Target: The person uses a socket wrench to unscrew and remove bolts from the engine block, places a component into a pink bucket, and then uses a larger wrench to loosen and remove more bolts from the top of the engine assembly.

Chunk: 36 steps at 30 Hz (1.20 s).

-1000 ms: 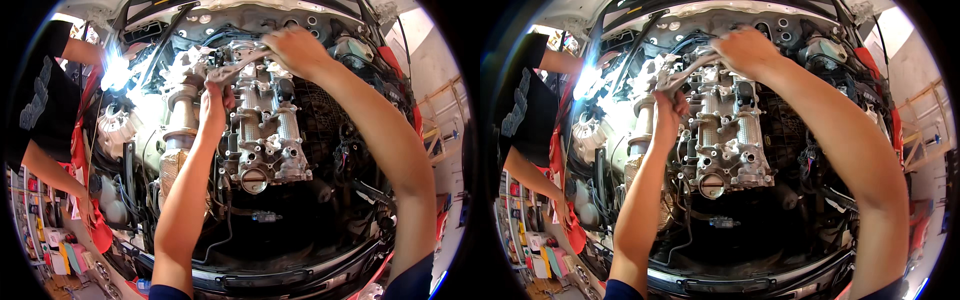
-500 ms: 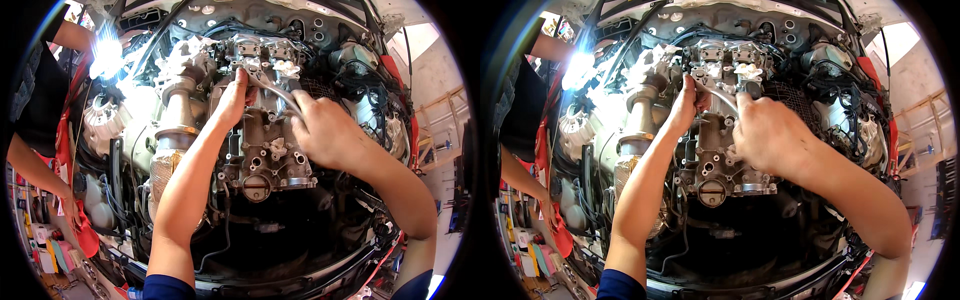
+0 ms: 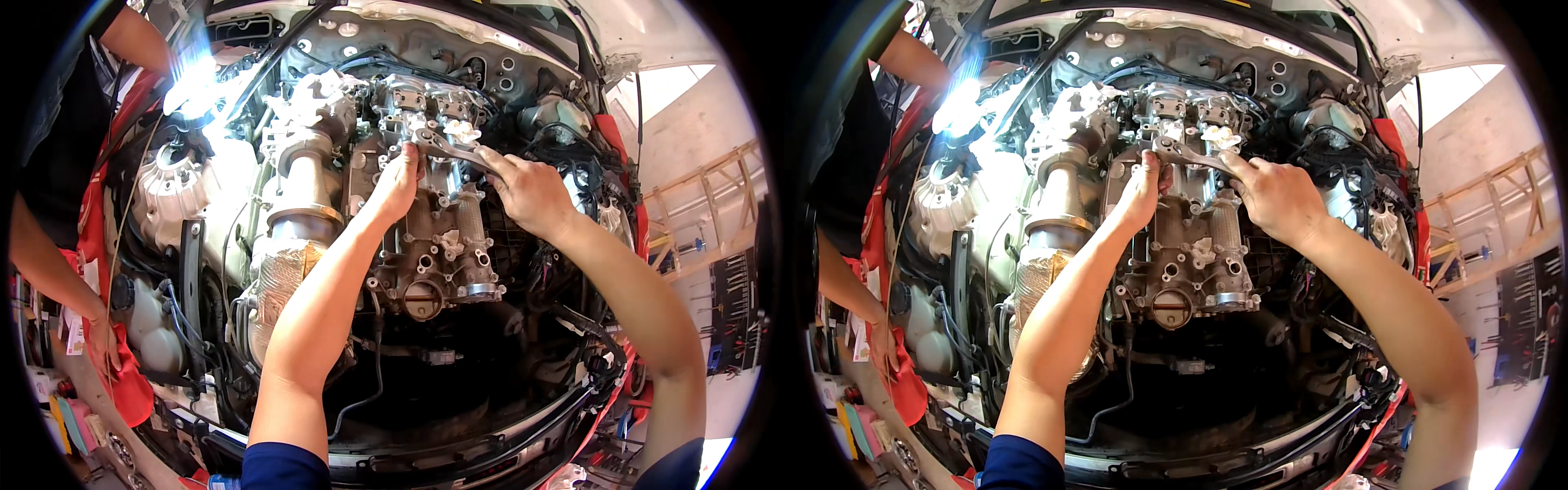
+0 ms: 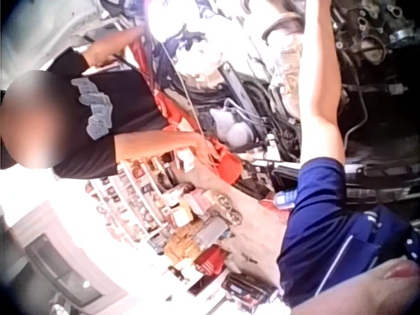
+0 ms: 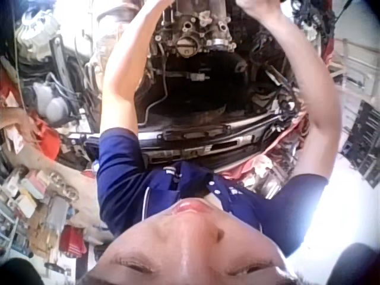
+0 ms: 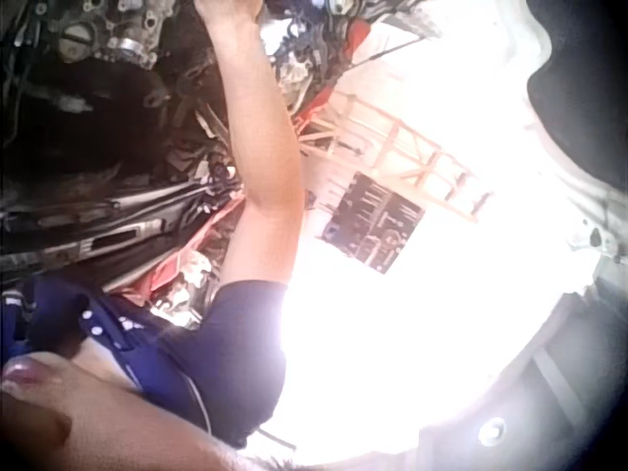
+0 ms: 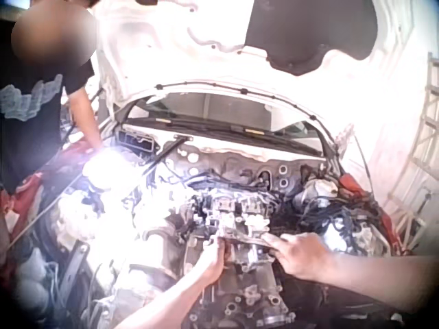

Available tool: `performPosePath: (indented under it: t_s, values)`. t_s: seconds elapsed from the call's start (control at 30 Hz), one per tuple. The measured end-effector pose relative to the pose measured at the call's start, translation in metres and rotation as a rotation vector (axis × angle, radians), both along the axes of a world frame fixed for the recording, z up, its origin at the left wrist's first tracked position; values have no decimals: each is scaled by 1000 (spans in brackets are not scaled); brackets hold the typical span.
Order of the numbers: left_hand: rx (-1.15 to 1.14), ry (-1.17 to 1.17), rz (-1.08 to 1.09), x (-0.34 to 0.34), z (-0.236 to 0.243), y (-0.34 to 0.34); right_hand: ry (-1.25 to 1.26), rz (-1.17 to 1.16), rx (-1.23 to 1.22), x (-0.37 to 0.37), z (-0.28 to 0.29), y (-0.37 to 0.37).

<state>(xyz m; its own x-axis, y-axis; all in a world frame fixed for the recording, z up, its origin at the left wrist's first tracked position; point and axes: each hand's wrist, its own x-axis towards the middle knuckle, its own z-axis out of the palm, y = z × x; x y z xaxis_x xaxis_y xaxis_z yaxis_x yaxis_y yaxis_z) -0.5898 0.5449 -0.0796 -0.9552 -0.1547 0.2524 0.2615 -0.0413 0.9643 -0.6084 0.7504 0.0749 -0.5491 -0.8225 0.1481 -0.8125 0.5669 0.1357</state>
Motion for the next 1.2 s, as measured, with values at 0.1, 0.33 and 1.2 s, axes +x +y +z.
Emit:
performPosePath:
  t_s: [0.1,0.33,1.2]
  values:
    - [21,29,15,-1,-5,-2,-46,-142,12,9,-2,-11]
    - [-31,43,25,2,-1,-3,135,-54,7,-3,-14,-5]
    - [296,-42,-19,4,10,-6,35,-141,93,25,4,-25]
